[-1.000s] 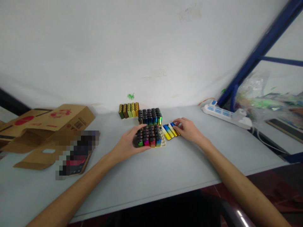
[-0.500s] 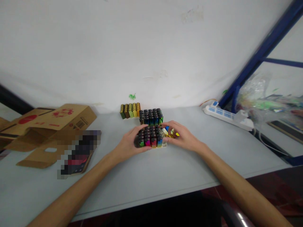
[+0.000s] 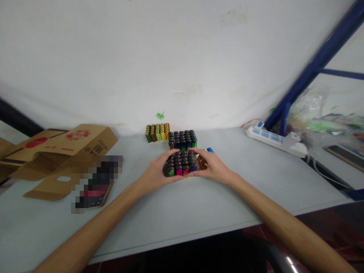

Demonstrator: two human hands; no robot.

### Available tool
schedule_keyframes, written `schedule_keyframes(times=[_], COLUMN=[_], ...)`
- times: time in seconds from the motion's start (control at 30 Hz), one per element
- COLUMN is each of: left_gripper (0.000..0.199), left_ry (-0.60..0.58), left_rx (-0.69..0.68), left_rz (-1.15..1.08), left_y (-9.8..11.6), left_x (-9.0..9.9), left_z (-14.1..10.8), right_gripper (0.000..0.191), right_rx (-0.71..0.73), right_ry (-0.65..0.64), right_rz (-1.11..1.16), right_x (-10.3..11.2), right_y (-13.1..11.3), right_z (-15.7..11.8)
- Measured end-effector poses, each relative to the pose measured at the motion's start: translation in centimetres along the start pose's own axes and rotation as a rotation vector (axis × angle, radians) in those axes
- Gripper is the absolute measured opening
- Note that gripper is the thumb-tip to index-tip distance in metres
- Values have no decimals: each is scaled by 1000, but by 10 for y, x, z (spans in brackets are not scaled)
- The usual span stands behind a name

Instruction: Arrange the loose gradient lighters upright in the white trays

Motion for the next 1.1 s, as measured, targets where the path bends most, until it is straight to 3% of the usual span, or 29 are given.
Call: schedule_keyframes(times=[0.27, 0.57, 1.1], left_gripper=[84, 84, 85], left_ry=[-17, -20, -25], left_rx=[31, 15, 8], left_rz=[-21, -16, -2], left_y=[4, 3, 0], left_x=[2, 1, 1], left_z=[0, -1, -1], right_gripper=[83, 72, 38], right_rx=[-105, -100, -115], right_ry=[-47, 24, 142], right_rz=[232, 378, 392], right_x=[0, 6, 24], right_y=[8, 16, 17], right_z=[-1, 1, 1])
Point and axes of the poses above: each hand's wrist, its own z-axis towards the middle knuckle, its own x-axis out of the back of the hand, y = z × x, the point moved 6 cm from there along z, towards the middle knuckle, and after that the axes turned 3 degrees about -x, right-handed, at the moved point
